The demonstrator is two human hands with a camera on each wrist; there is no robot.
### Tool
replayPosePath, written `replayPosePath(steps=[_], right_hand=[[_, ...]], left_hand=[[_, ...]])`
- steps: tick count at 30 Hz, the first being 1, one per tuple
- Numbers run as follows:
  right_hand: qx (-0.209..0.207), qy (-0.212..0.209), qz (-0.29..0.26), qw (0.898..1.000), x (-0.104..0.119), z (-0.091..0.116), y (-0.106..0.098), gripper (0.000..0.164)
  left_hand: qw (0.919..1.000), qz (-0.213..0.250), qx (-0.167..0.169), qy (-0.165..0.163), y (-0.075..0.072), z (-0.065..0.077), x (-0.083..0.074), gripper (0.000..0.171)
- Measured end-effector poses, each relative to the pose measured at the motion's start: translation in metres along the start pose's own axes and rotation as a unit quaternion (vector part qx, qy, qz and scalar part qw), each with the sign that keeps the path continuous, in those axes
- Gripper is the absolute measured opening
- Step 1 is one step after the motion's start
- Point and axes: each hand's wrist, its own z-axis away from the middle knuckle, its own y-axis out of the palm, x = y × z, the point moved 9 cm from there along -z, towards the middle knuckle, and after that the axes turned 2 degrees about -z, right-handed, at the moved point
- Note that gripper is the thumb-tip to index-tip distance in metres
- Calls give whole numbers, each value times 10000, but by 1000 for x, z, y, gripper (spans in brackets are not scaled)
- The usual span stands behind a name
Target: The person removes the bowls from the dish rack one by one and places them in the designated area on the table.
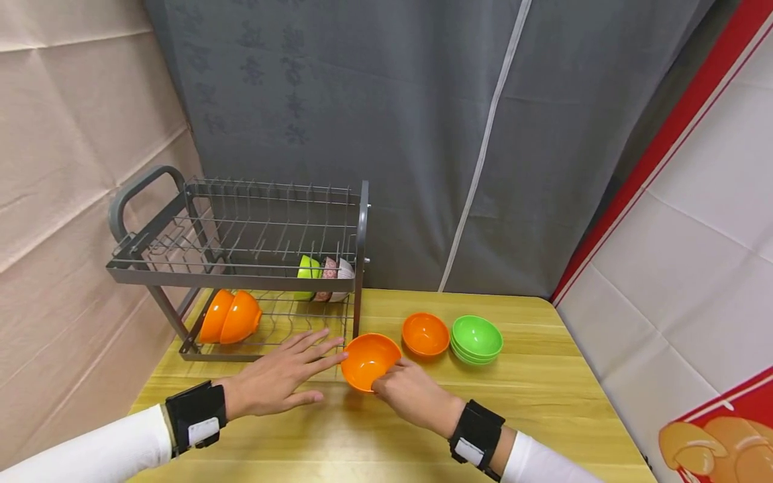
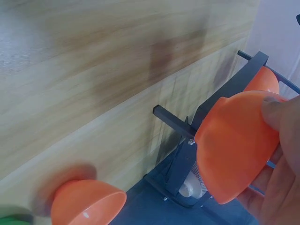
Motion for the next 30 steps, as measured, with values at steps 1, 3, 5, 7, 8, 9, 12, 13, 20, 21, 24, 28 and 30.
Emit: replayPosePath(steps=[1, 3, 5, 7, 8, 9, 12, 13, 20, 21, 24, 28, 30], right_hand=[[11, 13, 21, 10000, -1, 2, 0, 11], [46, 22, 26, 10000, -1, 5, 0, 11], [78, 26, 26, 10000, -2, 7, 0, 11], [92, 50, -8, 9999, -2, 8, 0, 11], [96, 61, -29, 9999, -3, 9, 0, 11], [91, 74, -35, 9999, -3, 9, 0, 11], [42, 116, -57, 9999, -5, 11, -1, 13], [8, 134, -68, 9999, -6, 12, -1, 14], [-291, 436, 169, 9985, -19, 15, -4, 18], [-317, 502, 210, 9980, -22, 15, -5, 19], [-383, 712, 302, 9963, -31, 16, -7, 20], [-443, 1073, 301, 9928, -49, 17, -7, 18], [-444, 1285, 264, 9904, -59, 19, -4, 17]], left_hand=[[10000, 19, 9, 11, 0, -2, -1, 71], [10000, 39, 12, 64, 0, -6, -3, 72], [9999, -21, 22, 109, 0, -9, -5, 71], [9999, -74, 38, 135, 0, -11, -6, 71], [9998, -107, 43, 143, -1, -12, -6, 71], [9998, -116, 51, 141, -1, -12, -7, 71], [9999, -59, 80, 119, -1, -12, -7, 71], [9999, -48, 82, 117, -1, -12, -7, 71], [9999, -86, 47, 116, -1, -9, -6, 70], [9999, -115, 50, 109, -1, -9, -6, 70], [9999, -116, 72, 76, 0, -7, -5, 71], [9998, -119, 175, 22, 1, -5, -5, 71], [9997, -119, 222, -1, 1, -5, -5, 71]])
